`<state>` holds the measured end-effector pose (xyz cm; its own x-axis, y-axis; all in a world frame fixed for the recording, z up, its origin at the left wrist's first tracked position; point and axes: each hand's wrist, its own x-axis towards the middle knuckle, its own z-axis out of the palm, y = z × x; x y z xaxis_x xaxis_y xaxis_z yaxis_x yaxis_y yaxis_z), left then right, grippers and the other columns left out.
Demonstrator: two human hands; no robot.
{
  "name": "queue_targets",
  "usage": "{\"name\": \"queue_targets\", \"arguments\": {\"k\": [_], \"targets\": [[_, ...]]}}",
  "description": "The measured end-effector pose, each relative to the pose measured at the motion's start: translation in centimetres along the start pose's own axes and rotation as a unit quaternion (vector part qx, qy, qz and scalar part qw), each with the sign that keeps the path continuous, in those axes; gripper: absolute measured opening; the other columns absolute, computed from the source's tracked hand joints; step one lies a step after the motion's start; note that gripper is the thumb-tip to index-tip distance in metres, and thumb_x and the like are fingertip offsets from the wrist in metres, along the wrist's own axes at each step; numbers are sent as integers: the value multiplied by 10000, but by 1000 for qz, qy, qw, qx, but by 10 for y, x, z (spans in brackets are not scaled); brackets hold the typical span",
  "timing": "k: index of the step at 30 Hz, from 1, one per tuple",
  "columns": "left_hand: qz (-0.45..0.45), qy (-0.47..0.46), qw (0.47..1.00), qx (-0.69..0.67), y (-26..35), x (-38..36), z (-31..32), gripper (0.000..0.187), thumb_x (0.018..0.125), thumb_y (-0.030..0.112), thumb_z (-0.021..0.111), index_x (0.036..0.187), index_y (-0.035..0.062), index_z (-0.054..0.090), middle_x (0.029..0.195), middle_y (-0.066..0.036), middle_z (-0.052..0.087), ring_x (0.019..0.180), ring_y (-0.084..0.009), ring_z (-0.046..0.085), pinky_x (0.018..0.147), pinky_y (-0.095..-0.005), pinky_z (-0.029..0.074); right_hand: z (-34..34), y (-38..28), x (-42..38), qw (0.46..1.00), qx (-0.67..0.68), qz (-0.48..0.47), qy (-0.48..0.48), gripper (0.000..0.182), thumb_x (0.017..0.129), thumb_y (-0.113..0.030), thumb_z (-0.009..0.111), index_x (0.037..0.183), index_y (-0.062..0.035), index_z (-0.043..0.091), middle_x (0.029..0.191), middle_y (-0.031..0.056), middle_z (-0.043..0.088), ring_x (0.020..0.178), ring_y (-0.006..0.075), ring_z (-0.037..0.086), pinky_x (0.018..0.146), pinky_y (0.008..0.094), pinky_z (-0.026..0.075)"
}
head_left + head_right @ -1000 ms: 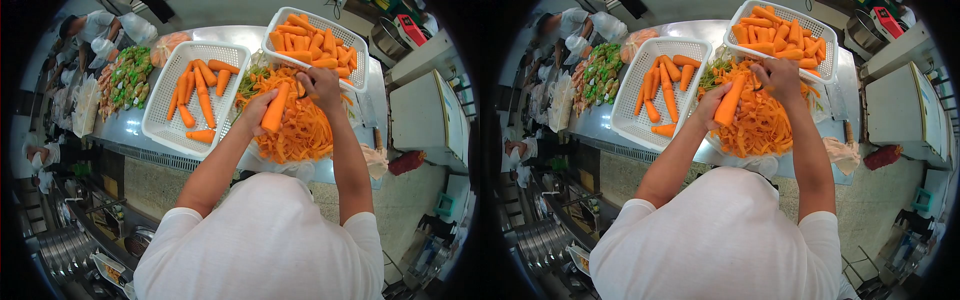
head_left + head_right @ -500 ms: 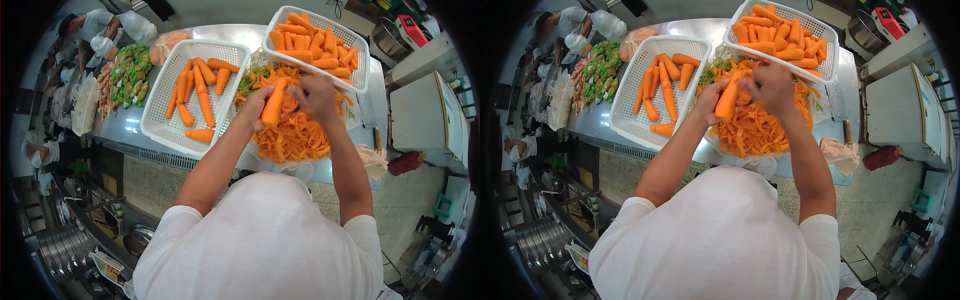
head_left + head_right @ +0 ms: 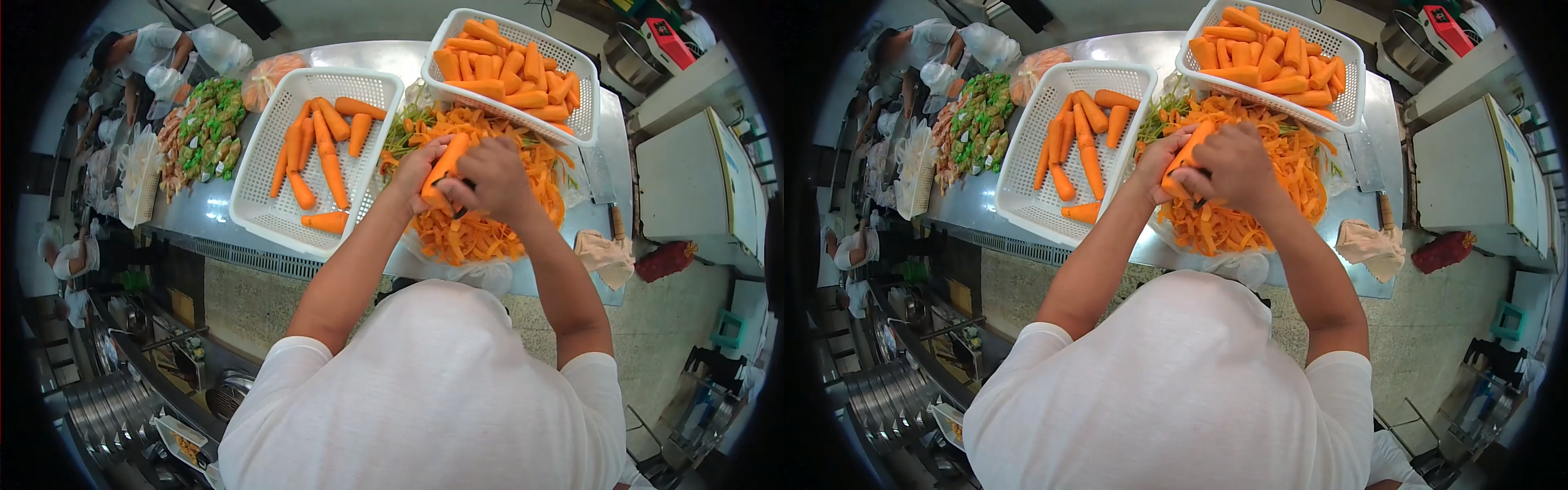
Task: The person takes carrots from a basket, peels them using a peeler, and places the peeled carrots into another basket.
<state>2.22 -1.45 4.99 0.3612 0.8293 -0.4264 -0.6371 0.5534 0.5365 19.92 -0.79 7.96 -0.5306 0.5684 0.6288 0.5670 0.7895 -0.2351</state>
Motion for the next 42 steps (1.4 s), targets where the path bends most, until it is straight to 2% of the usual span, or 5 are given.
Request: {"name": "queue_targets", "arguments": {"k": [8, 12, 29, 34, 42], "targets": [[-45, -184, 982, 19, -3, 6, -40, 347, 1072, 269, 441, 1341, 61, 510, 1056, -102, 652, 842, -181, 722, 664, -303, 652, 10, 78, -12, 972, -72, 222, 17, 395, 834, -429, 757, 641, -135, 579, 636, 40, 576, 677, 262, 568, 757, 426, 408], [-48, -45, 998, 16, -2, -2, -12, 329, 1076, 289, 442, 1301, 64, 525, 1023, -96, 652, 804, -167, 715, 635, -312, 650, -5, -6, -1, 1000, 12, 17, 17, 418, 849, -401, 743, 621, -110, 547, 644, 57, 544, 661, 302, 544, 668, 434, 400], [-33, -97, 995, 15, 0, 4, -15, 398, 1064, 231, 454, 1436, 91, 469, 1083, -102, 669, 759, -214, 720, 573, -358, 641, 21, 18, -6, 999, 14, -11, 27, 365, 889, -395, 727, 667, -110, 673, 586, 71, 608, 592, 289, 607, 693, 440, 422], [-41, -149, 987, 44, 1, 6, -27, 377, 1068, 243, 415, 1393, 72, 498, 1125, -116, 650, 871, -215, 704, 656, -374, 643, 0, 67, -1, 963, -35, 265, -48, 378, 851, -417, 753, 645, -130, 619, 624, 55, 579, 663, 273, 579, 740, 426, 423], [-59, 7, 997, -44, 5, 2, -5, 392, 1061, 255, 466, 1412, 82, 491, 1049, -95, 646, 711, -212, 693, 593, -363, 638, 24, 16, -6, 999, -9, 21, 30, 397, 871, -401, 740, 621, -120, 610, 620, 59, 597, 645, 300, 590, 700, 430, 419]]}}
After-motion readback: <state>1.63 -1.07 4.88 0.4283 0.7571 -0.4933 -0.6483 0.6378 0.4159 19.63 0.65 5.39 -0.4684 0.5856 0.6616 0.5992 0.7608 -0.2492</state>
